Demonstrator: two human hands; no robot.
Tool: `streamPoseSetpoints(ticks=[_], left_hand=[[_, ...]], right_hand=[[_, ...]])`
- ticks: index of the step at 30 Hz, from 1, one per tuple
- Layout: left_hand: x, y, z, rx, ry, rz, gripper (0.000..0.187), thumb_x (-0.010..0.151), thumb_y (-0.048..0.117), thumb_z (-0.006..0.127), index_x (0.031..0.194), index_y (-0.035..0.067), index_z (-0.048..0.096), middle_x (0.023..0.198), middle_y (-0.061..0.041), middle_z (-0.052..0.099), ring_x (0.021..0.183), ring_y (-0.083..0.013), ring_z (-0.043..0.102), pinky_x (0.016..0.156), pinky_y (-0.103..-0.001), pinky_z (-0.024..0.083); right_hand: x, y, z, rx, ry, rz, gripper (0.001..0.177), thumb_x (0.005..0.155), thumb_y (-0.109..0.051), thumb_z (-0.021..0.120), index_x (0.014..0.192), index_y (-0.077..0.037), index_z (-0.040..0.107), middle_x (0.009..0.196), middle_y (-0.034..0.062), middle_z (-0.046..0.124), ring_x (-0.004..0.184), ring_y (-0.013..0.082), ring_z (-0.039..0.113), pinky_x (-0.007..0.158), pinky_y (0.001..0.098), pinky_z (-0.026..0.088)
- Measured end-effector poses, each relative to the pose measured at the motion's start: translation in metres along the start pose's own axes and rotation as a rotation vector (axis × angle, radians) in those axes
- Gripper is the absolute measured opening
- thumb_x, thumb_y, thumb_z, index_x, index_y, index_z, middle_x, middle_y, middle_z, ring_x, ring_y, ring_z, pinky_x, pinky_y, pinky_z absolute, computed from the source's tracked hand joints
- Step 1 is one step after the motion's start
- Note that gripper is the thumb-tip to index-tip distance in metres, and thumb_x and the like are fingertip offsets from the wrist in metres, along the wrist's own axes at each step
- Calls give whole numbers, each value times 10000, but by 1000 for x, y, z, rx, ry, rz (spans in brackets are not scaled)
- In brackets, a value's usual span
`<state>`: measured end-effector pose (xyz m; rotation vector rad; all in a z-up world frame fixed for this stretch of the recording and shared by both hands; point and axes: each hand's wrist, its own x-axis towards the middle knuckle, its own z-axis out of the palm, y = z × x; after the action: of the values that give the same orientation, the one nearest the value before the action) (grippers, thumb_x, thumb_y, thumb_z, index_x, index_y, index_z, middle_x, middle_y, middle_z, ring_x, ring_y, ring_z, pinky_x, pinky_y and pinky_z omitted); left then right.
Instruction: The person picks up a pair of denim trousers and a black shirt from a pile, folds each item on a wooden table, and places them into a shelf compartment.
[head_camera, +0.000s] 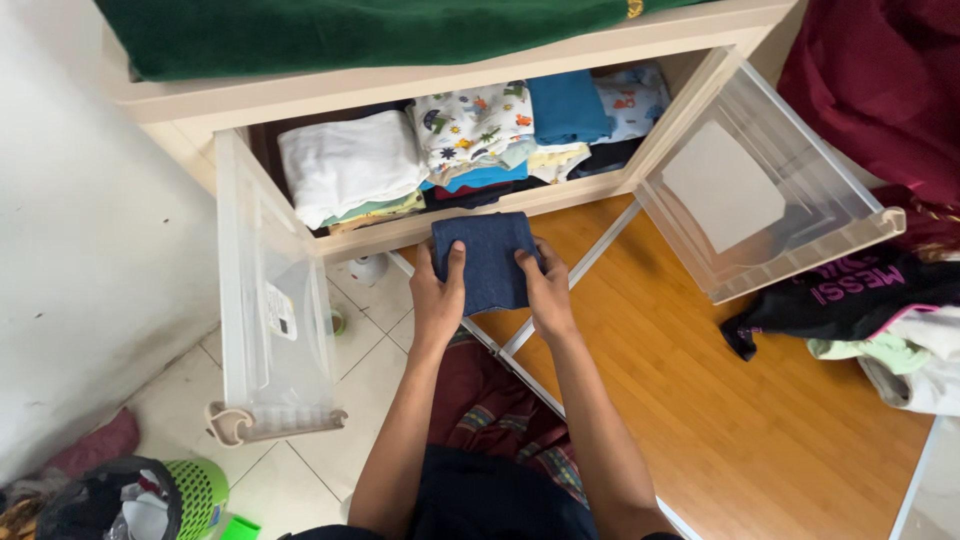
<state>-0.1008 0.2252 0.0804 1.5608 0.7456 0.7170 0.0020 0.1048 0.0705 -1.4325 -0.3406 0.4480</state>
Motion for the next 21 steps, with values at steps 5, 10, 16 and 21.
streamPoseSetpoints(ticks=[5, 10, 16, 21], left_hand=[[2, 8, 4, -63, -78, 113, 553, 1000, 366, 614, 1350, -42, 481, 1084, -178, 711, 928, -211, 727, 801, -347, 593], [12, 43, 32, -197, -214, 301, 639, 949, 199, 653, 1447, -56, 347, 1181, -219, 640, 1050, -243, 685, 874, -357, 587], [40, 86, 63, -142, -205, 313, 577, 980, 220, 680, 1430, -59, 453, 1237, -218, 693, 1116, -259, 707, 947, -366, 567], [61, 99, 68, -8, 9, 426, 544, 991, 244, 684, 1397, -82, 527, 1257, -244, 681, 1157, -292, 696, 1001, -387, 541]], right_hand=[[1, -10, -3, 88, 34, -55, 382, 982, -192, 617, 1247, 82, 641, 1011, 157, 728, 843, 191, 715, 761, 294, 599], [21, -37, -34, 194, 158, -99, 373, 979, -160, 605, 1249, 96, 631, 1048, 182, 721, 870, 214, 723, 805, 312, 614], [66, -76, -59, 338, 233, -95, 394, 953, -169, 460, 1245, 73, 569, 1076, 145, 656, 1003, 224, 685, 859, 384, 619], [94, -94, -45, 154, 63, -277, 435, 1004, -97, 493, 1347, 145, 608, 1181, 208, 664, 1030, 220, 633, 929, 327, 542]])
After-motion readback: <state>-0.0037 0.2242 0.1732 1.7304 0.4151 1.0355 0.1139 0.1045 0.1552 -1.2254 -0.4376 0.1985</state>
